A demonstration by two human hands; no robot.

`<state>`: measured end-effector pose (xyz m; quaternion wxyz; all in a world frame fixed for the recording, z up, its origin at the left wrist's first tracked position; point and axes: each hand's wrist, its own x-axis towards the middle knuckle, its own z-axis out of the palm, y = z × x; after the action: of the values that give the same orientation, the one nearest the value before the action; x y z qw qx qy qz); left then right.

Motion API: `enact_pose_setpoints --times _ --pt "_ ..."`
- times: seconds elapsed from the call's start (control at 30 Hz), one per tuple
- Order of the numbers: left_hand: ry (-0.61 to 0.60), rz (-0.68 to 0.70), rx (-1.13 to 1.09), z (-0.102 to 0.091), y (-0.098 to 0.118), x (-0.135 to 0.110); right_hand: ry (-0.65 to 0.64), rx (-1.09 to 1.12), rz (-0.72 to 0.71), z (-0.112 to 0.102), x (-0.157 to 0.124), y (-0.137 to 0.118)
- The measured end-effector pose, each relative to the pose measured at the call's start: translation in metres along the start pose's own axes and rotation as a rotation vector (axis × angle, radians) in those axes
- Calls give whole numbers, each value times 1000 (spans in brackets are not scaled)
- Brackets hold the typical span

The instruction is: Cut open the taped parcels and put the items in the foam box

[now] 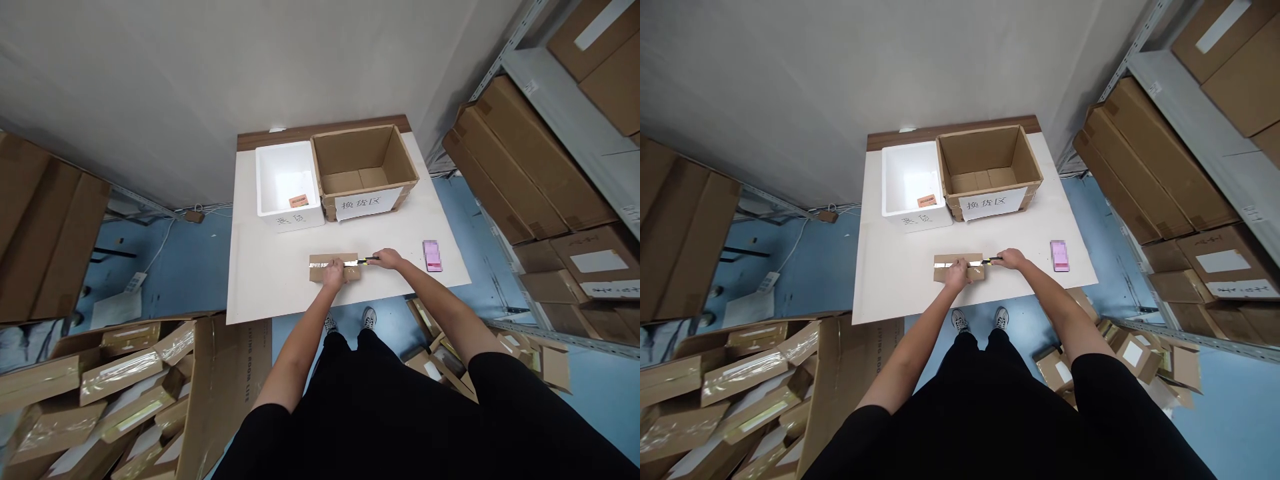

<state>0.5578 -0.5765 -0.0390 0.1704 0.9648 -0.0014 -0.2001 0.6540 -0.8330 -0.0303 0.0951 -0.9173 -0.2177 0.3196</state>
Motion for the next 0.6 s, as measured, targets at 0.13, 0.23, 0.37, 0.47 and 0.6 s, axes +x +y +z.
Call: enact_pose_setpoints --times 0.13,0.23,0.37,0.47,0.6 --pt "13 40 -1 2 -2 0 -43 -52 -72 -3 11 -4" --pt "33 48 -6 4 -4 -2 -44 -59 -84 -4 13 -1" --pt "55 104 34 2 -6 -3 -16 34 -8 2 1 9" --pt "42 160 55 -4 -6 1 39 177 92 17 -15 12" --pt "50 117 48 -11 -7 10 144 394 144 44 -33 2"
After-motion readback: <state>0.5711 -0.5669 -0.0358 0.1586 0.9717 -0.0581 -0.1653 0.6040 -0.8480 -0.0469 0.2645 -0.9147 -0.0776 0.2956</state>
